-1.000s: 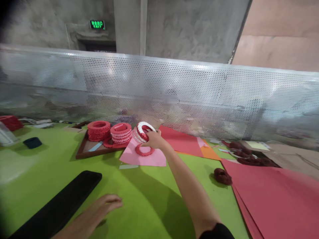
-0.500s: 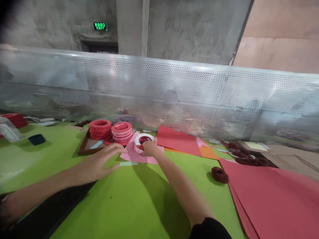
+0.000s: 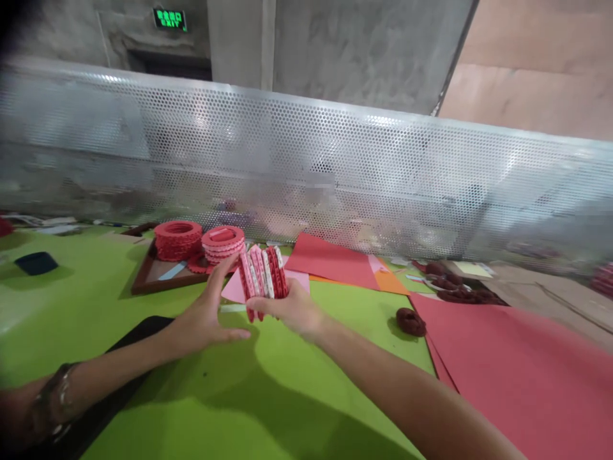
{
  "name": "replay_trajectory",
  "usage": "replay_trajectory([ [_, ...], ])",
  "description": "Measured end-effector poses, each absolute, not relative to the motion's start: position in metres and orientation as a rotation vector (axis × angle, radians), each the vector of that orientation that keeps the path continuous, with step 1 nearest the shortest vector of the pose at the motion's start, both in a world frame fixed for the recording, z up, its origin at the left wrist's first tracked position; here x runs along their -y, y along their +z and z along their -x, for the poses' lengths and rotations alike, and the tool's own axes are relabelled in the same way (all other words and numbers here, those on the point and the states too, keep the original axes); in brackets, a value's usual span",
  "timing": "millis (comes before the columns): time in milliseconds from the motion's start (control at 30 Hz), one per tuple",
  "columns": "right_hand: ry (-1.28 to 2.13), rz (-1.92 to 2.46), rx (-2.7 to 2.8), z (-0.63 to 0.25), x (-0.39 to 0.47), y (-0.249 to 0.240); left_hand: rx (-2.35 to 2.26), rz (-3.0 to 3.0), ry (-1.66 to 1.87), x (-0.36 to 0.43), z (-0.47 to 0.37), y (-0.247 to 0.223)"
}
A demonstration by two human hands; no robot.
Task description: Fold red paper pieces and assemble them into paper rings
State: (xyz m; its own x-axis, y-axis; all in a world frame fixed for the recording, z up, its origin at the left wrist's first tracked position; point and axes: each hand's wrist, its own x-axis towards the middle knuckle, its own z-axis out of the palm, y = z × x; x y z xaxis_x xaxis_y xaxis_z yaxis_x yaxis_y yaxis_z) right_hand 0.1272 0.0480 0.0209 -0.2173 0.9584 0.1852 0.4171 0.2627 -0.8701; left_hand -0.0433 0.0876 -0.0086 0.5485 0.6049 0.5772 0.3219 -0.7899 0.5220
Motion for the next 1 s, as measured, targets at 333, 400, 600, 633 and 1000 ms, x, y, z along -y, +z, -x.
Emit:
replay_trajectory([
  [333, 1.355, 0.984, 1.215, -0.103, -0.025, -0.027, -0.757, -2.498, 0.907, -0.081, 0.052, -0.028],
  [400, 1.36, 0.987, 1.237, -0.104, -0.024, -0.03, -0.73, -2.526, 0.881, -0.083, 0.054, -0.029],
  [600, 1.29, 1.026, 1.286, -0.104, -0.017, -0.033, -0.64, -2.556, 0.853, -0.082, 0.054, -0.029],
  [633, 1.275, 1.03, 1.278, -0.103, -0.016, -0.033, -0.635, -2.547, 0.86, -0.081, 0.054, -0.03],
  [1000, 1.251, 1.03, 1.234, -0.097, -0.016, -0.036, -0.578, -2.521, 0.966, -0.081, 0.056, -0.031],
])
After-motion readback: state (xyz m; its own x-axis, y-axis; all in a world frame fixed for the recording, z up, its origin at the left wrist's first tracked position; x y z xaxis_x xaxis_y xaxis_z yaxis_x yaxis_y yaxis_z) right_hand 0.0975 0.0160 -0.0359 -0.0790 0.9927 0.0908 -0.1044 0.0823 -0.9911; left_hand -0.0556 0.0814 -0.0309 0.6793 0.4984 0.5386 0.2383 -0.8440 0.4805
